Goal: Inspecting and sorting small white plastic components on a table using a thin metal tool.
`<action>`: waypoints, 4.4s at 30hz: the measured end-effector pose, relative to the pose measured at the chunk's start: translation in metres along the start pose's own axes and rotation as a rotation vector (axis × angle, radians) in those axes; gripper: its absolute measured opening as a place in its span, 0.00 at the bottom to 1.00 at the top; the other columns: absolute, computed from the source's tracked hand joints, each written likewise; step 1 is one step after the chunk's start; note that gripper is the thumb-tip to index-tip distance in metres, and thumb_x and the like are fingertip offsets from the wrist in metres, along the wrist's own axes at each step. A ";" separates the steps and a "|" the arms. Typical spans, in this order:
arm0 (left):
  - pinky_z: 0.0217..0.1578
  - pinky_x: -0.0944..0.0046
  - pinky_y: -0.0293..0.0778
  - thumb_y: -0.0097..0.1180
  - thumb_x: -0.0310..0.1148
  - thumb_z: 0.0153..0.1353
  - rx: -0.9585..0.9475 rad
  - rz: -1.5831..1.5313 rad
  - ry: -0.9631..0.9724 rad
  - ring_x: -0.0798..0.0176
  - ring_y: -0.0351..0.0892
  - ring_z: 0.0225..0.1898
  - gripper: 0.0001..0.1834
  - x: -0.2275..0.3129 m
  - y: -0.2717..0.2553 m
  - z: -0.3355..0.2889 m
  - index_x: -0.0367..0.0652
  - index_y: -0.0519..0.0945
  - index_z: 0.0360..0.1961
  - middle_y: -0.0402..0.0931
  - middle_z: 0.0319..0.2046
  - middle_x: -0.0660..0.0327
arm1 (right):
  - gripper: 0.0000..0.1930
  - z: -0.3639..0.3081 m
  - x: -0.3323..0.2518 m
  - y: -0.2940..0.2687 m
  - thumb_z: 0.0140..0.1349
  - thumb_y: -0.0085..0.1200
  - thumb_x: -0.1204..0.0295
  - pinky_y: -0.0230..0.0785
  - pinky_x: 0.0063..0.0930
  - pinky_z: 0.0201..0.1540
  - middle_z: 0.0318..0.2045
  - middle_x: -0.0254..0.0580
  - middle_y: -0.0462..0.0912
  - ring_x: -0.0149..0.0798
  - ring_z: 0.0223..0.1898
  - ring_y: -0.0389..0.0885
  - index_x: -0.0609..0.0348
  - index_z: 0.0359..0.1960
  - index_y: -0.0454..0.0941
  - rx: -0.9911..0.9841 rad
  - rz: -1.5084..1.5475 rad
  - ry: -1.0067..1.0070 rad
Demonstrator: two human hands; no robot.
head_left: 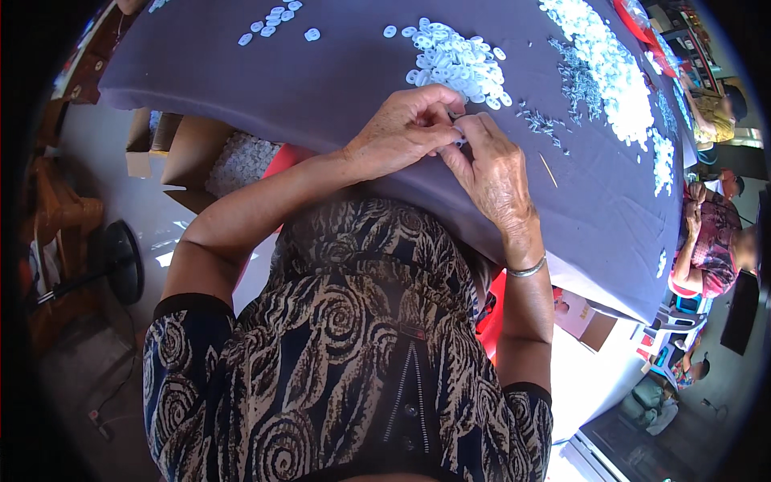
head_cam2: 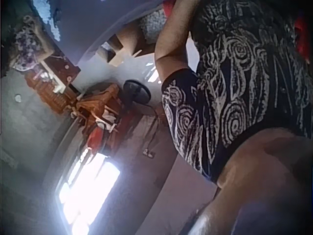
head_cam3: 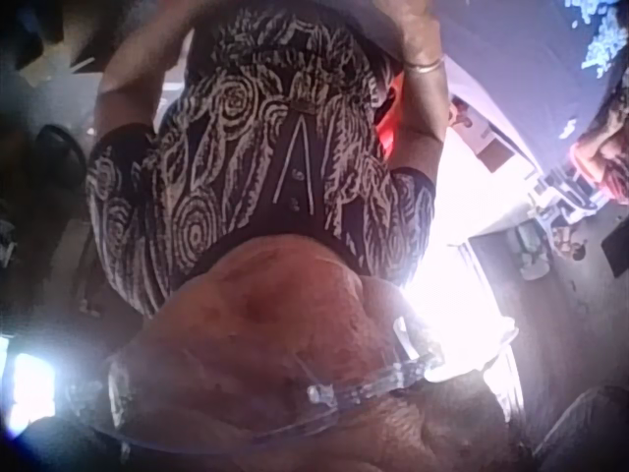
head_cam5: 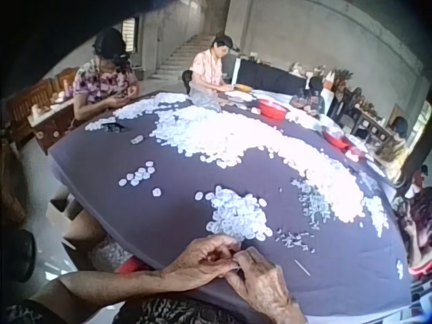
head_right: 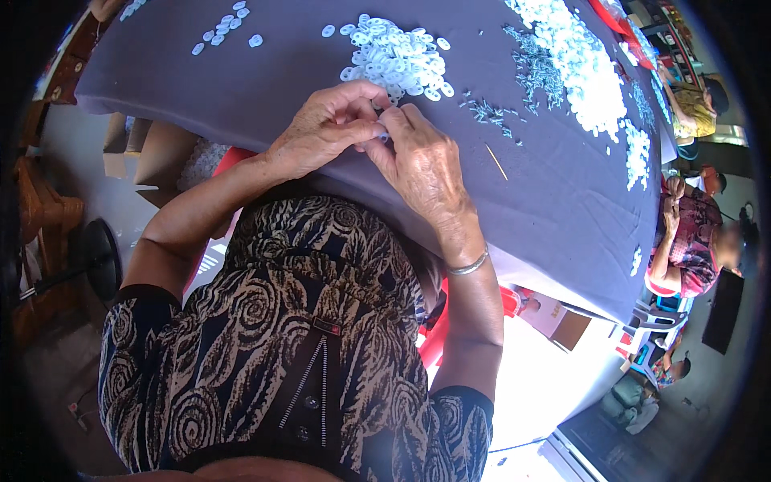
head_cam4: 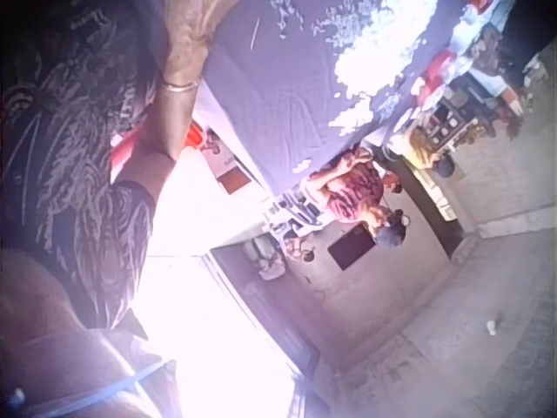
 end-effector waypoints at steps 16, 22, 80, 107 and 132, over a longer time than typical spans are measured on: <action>0.34 0.72 0.69 0.50 0.27 0.59 0.002 0.157 -0.037 0.74 0.71 0.32 0.19 0.008 -0.003 -0.003 0.44 0.71 0.52 0.71 0.30 0.65 | 0.12 -0.003 0.008 0.013 0.62 0.52 0.67 0.70 0.45 0.29 0.26 0.52 0.76 0.58 0.29 0.78 0.65 0.30 0.67 -0.048 0.115 0.059; 0.47 0.68 0.67 0.50 0.31 0.62 -0.057 0.027 0.175 0.70 0.70 0.45 0.18 0.038 0.023 -0.013 0.42 0.69 0.53 0.70 0.42 0.61 | 0.15 -0.006 0.002 0.009 0.68 0.45 0.63 0.65 0.29 0.27 0.24 0.37 0.74 0.34 0.24 0.72 0.66 0.38 0.72 -0.001 0.571 0.203; 0.33 0.61 0.72 0.60 0.33 0.53 0.757 1.463 0.504 0.57 0.76 0.29 0.08 0.073 -0.138 -0.003 0.48 0.79 0.35 0.74 0.28 0.60 | 0.11 -0.001 0.054 -0.007 0.56 0.55 0.79 0.71 0.27 0.37 0.36 0.42 0.78 0.36 0.32 0.79 0.60 0.42 0.76 0.192 0.170 0.296; 0.34 0.62 0.73 0.52 0.19 0.52 0.136 0.921 0.432 0.58 0.77 0.30 0.15 0.028 -0.026 0.006 0.42 0.74 0.42 0.71 0.33 0.57 | 0.12 -0.009 0.074 -0.023 0.49 0.55 0.82 0.71 0.26 0.31 0.42 0.41 0.76 0.32 0.28 0.77 0.61 0.38 0.77 0.176 0.046 0.271; 0.34 0.68 0.75 0.57 0.23 0.54 0.082 0.416 0.265 0.66 0.78 0.35 0.11 0.028 -0.019 0.008 0.39 0.77 0.40 0.76 0.34 0.60 | 0.08 0.005 0.031 -0.014 0.52 0.60 0.78 0.68 0.29 0.32 0.27 0.38 0.78 0.37 0.27 0.74 0.61 0.35 0.76 0.169 0.089 0.047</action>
Point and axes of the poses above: each hand's wrist, its own z-axis towards the middle knuckle, its own y-axis out of the palm, x = y × z, the point moved 9 cm from there along z, towards the middle knuckle
